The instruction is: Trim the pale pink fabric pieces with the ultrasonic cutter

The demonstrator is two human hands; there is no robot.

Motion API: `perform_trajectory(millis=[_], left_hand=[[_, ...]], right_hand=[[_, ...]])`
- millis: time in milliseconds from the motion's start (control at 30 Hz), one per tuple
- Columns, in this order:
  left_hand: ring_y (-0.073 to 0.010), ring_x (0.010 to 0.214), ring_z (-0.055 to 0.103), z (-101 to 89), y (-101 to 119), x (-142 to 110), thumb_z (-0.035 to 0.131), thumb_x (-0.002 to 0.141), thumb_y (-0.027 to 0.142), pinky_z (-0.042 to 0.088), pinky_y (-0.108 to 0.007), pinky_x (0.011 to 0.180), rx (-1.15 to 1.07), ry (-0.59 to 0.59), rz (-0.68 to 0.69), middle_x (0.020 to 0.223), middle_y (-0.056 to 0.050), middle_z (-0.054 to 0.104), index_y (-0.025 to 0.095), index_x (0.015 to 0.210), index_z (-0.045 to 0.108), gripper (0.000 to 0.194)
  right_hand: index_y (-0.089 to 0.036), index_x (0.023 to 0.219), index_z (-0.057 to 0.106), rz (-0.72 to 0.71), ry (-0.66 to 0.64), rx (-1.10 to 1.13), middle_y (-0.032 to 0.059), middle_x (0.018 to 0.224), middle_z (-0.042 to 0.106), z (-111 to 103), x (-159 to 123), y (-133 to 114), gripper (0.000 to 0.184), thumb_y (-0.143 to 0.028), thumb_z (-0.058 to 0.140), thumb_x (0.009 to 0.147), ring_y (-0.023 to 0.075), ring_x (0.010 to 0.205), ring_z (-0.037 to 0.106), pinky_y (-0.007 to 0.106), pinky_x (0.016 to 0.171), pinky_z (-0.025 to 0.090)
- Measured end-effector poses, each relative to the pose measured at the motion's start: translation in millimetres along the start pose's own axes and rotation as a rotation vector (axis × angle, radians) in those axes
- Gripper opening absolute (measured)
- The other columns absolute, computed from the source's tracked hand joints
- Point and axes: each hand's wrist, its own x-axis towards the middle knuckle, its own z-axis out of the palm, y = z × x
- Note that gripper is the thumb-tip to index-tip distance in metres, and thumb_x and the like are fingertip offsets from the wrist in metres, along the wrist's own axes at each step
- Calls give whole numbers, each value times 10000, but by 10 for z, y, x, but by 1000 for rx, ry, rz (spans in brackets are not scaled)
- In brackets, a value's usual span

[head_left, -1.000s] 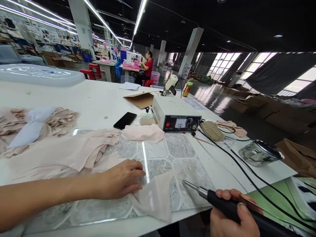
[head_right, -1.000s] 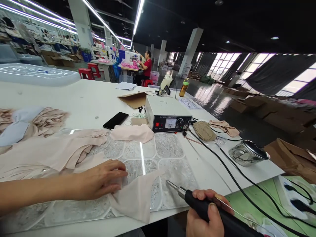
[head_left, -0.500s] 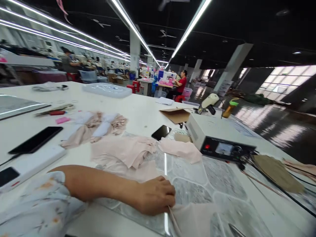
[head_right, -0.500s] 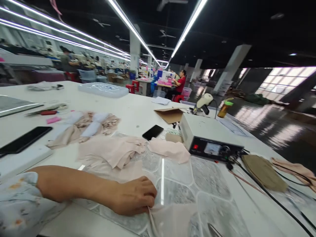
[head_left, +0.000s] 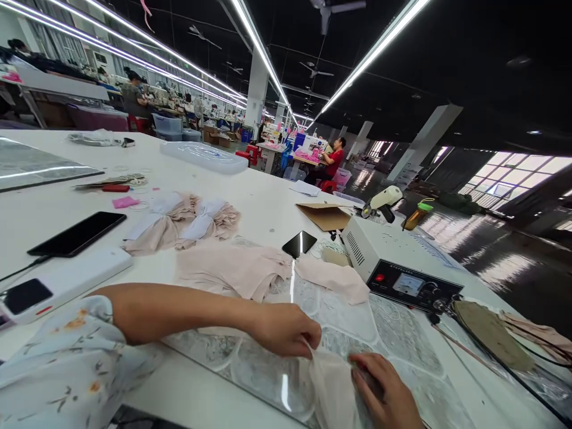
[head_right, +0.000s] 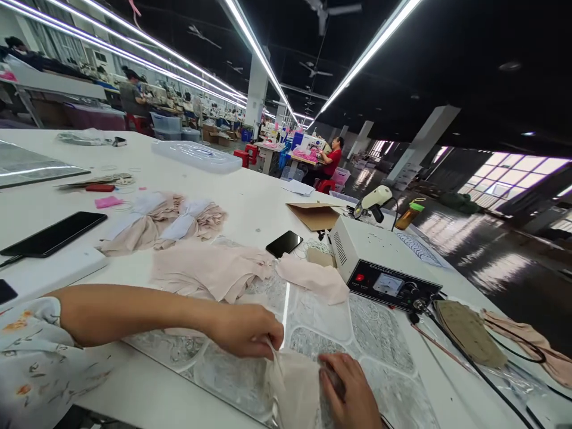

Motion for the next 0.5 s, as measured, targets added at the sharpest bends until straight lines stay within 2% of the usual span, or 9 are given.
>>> perform_trajectory(millis=[100,167,233,267,333,367,433,500], left_hand=[[-85,646,605,-220,-134,-97,722,828,133,456,-136,601,-69,57,-36,757,42,671,172,839,606,123],[-86,659,593,-394,-204,-180,715,807,91,447,-138,614,-75,122,-57,754,40,656,171,816,606,135],[-108,726,592,-581,-245,-288,652,834,75,444,-163,652,-46,219,-82,813,7,646,167,843,598,107],[-127,777,587,-666,-256,-357,599,859,76,442,-186,682,-20,278,-94,865,-22,635,164,862,588,89],[-164,868,565,-787,-268,-538,479,902,80,433,-240,754,42,367,-106,946,-71,605,168,861,564,129],[-178,882,557,-808,-272,-651,447,914,91,424,-267,781,72,383,-103,965,-85,597,174,841,552,153],[-192,837,552,-757,-276,-912,448,899,91,410,-306,784,133,350,-84,936,-88,606,185,790,530,165],[-191,775,542,-605,-268,-1179,402,899,61,407,-318,739,265,220,-64,906,-83,620,196,794,511,202]], right_hand=[[-253,723,668,-186,22,-33,9,663,666,-32,245,-166,144,-300,581,828,167,599,654,241,536,542],[-244,738,642,-237,90,-39,-1,654,651,-97,403,-283,135,-276,576,851,148,557,634,219,496,520],[-230,811,615,-249,210,-52,32,778,676,-171,570,-392,110,-256,545,892,158,642,653,232,531,523],[-224,855,603,-265,284,-57,68,894,685,-191,653,-447,87,-246,534,903,181,763,669,250,574,530],[-220,959,582,-335,411,-50,95,1000,666,-161,790,-567,73,-207,539,902,211,925,648,318,732,542],[-226,982,579,-394,439,-42,85,991,662,-105,835,-633,107,-178,550,891,212,941,640,352,801,533],[-246,966,600,-530,376,-29,47,913,662,77,866,-770,167,-118,571,863,191,882,643,341,792,536],[-254,941,624,-638,271,-24,27,830,662,294,828,-887,205,-84,539,862,173,778,642,313,714,548]])
